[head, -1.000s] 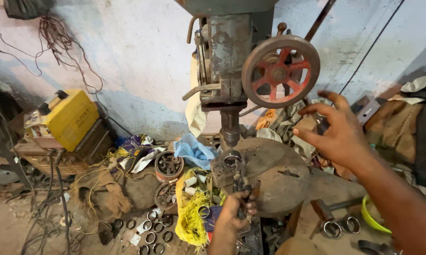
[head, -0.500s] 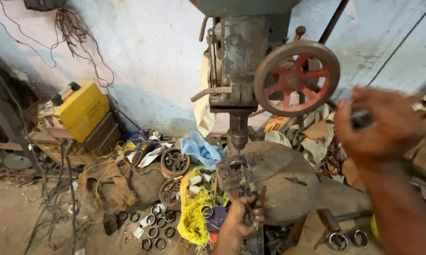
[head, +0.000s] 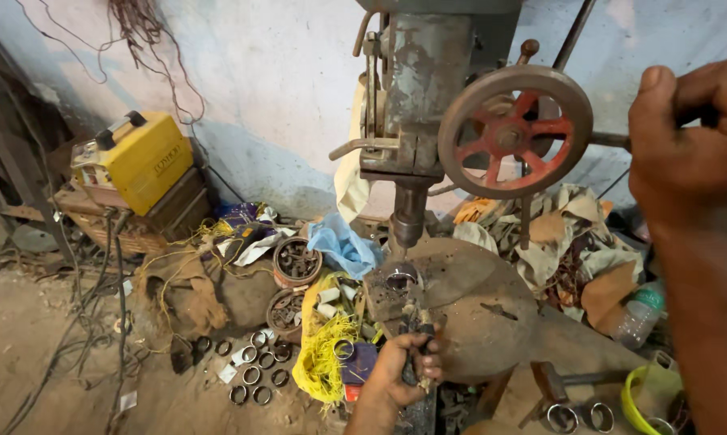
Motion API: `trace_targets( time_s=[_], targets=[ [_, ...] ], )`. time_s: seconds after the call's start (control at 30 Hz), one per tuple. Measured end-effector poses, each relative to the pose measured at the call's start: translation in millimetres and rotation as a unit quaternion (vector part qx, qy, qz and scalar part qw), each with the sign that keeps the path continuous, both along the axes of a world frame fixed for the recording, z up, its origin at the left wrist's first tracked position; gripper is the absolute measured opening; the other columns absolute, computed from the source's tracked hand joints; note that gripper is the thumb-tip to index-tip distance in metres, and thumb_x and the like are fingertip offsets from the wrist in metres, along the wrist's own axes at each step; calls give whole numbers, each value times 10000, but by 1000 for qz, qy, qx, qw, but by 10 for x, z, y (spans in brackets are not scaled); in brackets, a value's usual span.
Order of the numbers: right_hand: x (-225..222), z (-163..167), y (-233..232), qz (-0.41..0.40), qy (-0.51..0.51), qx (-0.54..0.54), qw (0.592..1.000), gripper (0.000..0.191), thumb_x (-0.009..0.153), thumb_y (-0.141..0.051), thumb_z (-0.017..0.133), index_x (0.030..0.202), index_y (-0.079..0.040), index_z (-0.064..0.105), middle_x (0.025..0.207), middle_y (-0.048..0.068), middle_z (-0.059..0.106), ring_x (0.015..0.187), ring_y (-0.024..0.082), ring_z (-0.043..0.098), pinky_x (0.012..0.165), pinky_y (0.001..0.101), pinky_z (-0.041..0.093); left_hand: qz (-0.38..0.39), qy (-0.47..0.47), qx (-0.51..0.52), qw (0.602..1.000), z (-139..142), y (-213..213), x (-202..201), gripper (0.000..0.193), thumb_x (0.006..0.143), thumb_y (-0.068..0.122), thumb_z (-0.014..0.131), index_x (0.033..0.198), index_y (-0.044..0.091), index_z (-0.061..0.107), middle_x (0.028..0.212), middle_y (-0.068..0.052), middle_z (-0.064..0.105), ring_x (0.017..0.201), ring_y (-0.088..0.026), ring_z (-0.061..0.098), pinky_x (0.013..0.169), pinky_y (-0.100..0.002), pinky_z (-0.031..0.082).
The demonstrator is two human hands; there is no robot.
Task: The person operates a manual drill press to drill holes into small metal rings. They hold the ring with pliers, lower the drill bit using the handwheel, and then lift the bit to remove the ring. The process is repeated for multiple rings.
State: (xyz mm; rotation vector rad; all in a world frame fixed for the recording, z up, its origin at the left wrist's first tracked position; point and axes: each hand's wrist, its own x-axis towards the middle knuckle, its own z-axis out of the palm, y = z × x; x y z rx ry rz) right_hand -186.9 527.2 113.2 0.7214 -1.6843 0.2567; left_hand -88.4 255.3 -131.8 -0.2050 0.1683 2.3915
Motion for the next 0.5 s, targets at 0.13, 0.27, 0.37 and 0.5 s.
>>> trace_targets(
  time_s=[0.13,0.27,0.37,0.5],
  targets=[
    [380,7,-278,-6,55,-12,998,218,1085,10,669,887,-16,581,840,119,626,722,197,611,674,283,439,-2,-14,11,1000,-34,80,61,205,960,162,530,1118,65,619,813,-63,582,633,-172,507,558,-301,429],
    [259,318,-324,42,68,-86,993,293,1100,-14,699,845,9,557,757,132,569,649,215,546,634,305,410,9,7,43,999,-7,159,152,189,957,154,519,1096,55,601,841,-73,587,658,-179,516,574,-303,430],
    [-267,598,-102,70,31,-135,988,277,1107,-10,633,854,34,529,749,116,550,634,184,504,620,296,381,3,-24,35,999,-35,242,203,183,950,146,539,1100,58,599,830,-79,592,644,-176,510,567,-302,433],
    [-584,589,105,87,34,-74,993,318,1105,55,574,795,22,510,733,83,595,629,139,537,601,284,364,-12,-32,35,999,-175,311,292,182,952,142,557,1121,81,581,835,-78,578,645,-180,499,563,-308,427]
  ],
)
